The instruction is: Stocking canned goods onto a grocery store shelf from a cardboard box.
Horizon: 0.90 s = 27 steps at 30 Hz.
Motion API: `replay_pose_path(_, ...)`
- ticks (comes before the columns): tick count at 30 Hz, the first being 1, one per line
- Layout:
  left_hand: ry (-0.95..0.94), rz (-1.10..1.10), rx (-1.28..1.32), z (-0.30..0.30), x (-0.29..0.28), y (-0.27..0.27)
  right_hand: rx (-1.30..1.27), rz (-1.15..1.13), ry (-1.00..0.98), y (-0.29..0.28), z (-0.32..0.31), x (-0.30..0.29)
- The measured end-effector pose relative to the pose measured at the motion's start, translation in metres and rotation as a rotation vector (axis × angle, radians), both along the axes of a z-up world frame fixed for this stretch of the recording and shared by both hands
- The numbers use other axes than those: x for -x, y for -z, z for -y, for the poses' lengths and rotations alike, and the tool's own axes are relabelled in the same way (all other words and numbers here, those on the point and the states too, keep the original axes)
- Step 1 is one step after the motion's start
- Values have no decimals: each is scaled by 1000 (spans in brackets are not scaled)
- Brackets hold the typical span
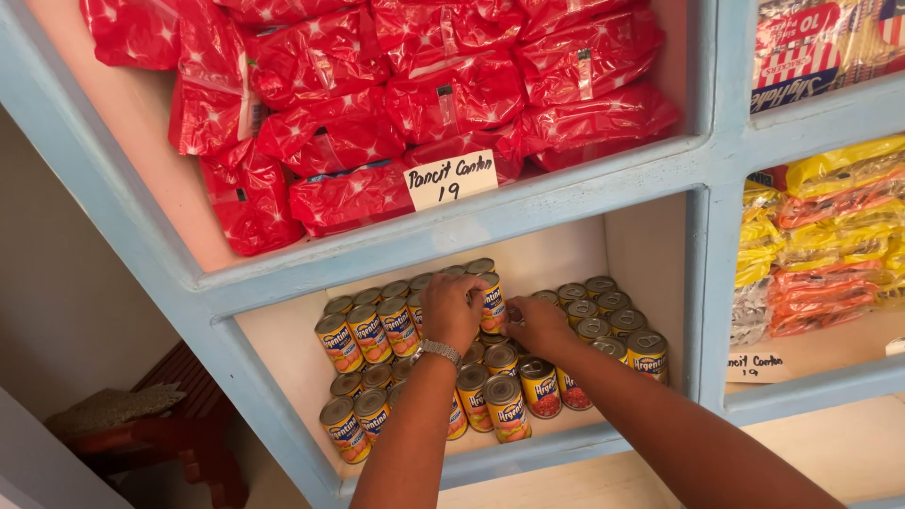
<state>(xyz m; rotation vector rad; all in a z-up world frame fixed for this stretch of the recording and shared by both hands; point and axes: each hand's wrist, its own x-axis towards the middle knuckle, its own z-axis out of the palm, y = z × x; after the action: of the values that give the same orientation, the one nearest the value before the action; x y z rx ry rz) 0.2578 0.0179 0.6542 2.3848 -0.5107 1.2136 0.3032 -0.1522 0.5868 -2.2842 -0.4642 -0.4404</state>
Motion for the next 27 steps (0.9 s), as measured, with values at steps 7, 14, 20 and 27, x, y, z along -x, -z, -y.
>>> replay_pose_path(7,25,51,11,2,25,-4,-168,76,-106,-3,27,19)
replay_pose_path(14,180,104,68,-2,144,4,-259,113,-188,13,72,164)
replay_pose_path(20,234,-38,127,-19,233,105,-437,-533,-406,180,101,242)
replay_pose_path(27,-113,-645,427,-2,333,284,-777,-989,-401,298,99,319)
